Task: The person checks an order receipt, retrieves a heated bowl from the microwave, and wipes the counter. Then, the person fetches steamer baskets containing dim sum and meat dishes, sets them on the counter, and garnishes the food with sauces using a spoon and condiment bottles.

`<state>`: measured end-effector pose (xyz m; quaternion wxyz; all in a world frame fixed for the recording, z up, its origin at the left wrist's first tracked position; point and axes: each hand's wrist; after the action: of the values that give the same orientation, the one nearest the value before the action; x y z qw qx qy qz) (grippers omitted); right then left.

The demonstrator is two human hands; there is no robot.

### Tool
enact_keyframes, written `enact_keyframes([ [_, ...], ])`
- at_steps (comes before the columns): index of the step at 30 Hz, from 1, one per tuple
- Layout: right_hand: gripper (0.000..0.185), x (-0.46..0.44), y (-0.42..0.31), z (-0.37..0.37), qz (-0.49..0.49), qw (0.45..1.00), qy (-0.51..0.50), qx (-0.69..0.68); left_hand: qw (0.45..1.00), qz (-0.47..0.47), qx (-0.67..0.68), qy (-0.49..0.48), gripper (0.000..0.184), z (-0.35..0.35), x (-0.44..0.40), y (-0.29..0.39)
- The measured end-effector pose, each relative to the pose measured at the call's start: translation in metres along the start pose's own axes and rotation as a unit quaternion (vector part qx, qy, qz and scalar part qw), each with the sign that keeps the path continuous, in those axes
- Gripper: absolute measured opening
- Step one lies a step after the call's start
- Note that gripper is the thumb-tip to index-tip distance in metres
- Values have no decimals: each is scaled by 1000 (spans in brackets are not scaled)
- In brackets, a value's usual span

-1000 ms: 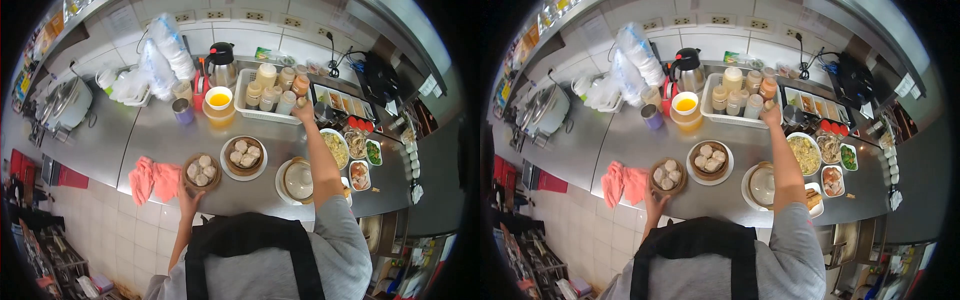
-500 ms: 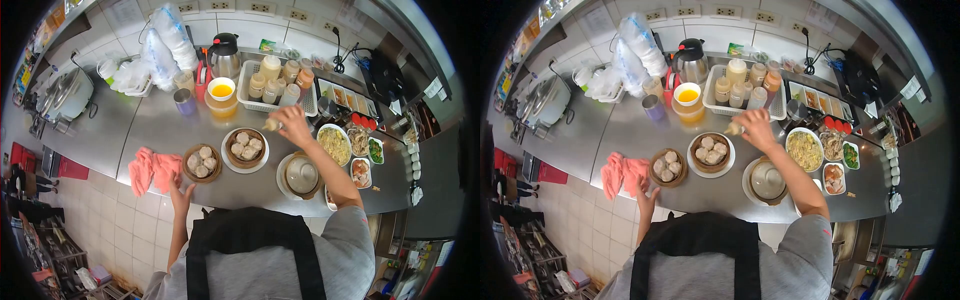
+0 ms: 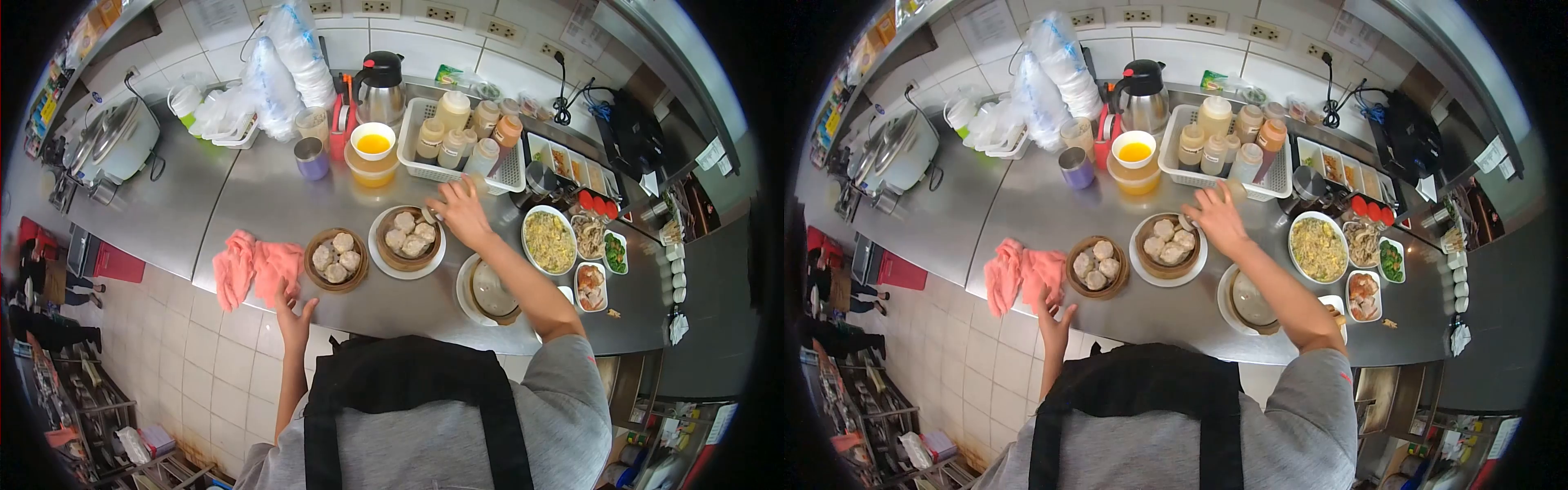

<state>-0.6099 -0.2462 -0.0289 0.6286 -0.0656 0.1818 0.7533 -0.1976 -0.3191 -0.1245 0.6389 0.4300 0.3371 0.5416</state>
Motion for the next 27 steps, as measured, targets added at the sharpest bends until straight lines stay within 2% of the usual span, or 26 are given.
enact_keyframes([
  [6,35,-23,-18,-8,7,1000,-17,24,999,-43,25,8,82,1,-1,6],
  [12,37,-24,-37,4,35,998,-42,-20,1000,-11,1,12,80,3,-2,6],
  [18,35,-5,-22,19,44,997,-61,-5,999,-30,-3,15,77,6,-5,9],
  [22,46,-22,-38,33,-69,972,-38,-223,1000,-27,9,0,74,6,-9,14],
  [23,49,-29,-44,25,-43,977,6,-211,1000,-29,12,0,73,5,-11,13],
  [27,46,-58,-86,0,-1,977,13,-214,999,-26,29,-13,72,2,-17,13],
])
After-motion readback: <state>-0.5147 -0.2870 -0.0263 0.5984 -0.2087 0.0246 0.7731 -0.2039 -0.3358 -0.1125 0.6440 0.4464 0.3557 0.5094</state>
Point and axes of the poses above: each hand's wrist, its own x-axis away from the middle knuckle, its own z-axis out of the back of the hand, y = z × x, and after that the axes turned 8 degrees about z, right-handed
